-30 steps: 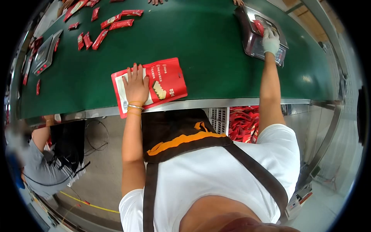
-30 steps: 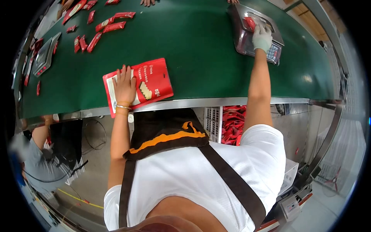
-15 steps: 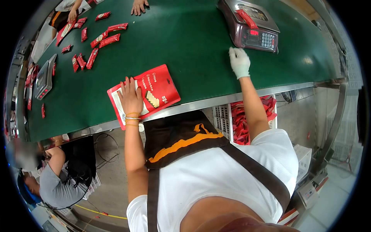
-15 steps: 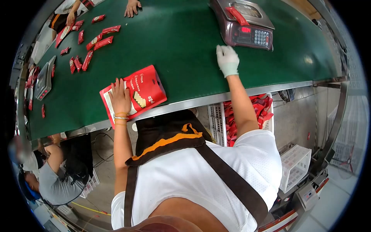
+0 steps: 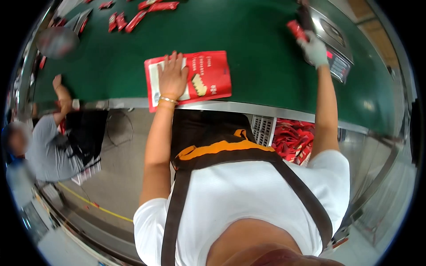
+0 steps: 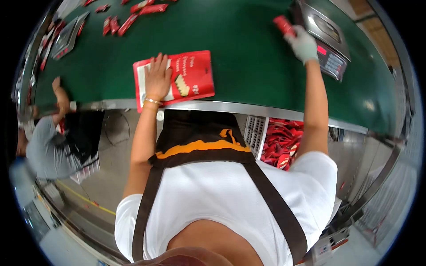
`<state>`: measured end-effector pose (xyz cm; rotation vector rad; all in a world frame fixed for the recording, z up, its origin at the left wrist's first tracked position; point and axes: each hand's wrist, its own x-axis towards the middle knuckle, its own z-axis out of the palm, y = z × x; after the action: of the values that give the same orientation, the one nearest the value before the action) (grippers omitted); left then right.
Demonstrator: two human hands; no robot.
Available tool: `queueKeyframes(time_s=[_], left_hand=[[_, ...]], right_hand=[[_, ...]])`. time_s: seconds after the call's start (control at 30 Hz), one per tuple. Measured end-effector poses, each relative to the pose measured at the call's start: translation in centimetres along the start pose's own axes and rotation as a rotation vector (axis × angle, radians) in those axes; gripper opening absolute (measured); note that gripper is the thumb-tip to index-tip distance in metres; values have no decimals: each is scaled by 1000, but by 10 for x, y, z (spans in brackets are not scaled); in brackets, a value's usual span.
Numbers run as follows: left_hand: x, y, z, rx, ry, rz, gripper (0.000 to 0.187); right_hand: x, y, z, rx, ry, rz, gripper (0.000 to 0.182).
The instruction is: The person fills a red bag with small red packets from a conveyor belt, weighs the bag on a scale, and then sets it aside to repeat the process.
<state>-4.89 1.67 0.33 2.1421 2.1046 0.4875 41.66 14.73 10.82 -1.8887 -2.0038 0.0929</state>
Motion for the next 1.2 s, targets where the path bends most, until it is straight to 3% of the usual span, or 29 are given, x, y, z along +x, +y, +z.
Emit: queueKeyframes(time_s=[0.03,0.1,0.17,0.27,0.33,0.4,0.47,0.5,0.53,0.73,0.87,0.93,1.0,1.07,1.1,1.13,1.17,1.2], left_hand=[[1,-1,1,21,1,8,56],[-1,-1,0,38,-5,12,57],[-1,-4,3,44,6,29,58],[1,-6,6,141,-8,58,60],[0,-2,0,66,-28,41,59],[-2,2,-5,104,-20,26,60],[-5,3,-7,115,15,43,62],[-5,4,-9,133,13,59,64],[-4,6,-12,139,5,71,66],[-5,16,-16,36,-33,137,66],[5,16,1,9,111,190,60],[35,18,2,-123,-182,190,51],[73,20,1,-96,-260,153,42],[104,15,-2,-92,-685,263,34],[103,12,2,-85,-690,281,34],[101,8,7,-152,-511,282,28],[102,8,10,-222,-333,281,22],[101,15,6,-220,-340,304,22]], right_hand=[[-25,-26,5,67,-201,-175,41],[-71,-78,22,205,-424,-316,43],[-94,-121,40,391,-628,-181,38],[-95,-165,99,657,-771,16,29],[-101,-185,162,974,-604,-138,30],[-116,-170,234,1674,-881,410,40],[-106,-156,244,1369,-1062,-37,48],[-98,-165,210,1033,-1037,-398,50],[-94,-171,200,951,-1005,-533,54],[-87,-198,240,1041,-968,-348,55],[-87,-205,245,1056,-946,-327,56],[-85,-207,253,1075,-943,-318,56],[-82,-204,257,1107,-950,-298,57],[-74,-184,260,1162,-1005,-245,57],[-67,-167,256,1161,-1035,-218,57],[-68,-170,213,1050,-816,-390,54],[-66,-170,183,994,-733,-356,54],[-65,-171,149,1190,-506,-80,51]])
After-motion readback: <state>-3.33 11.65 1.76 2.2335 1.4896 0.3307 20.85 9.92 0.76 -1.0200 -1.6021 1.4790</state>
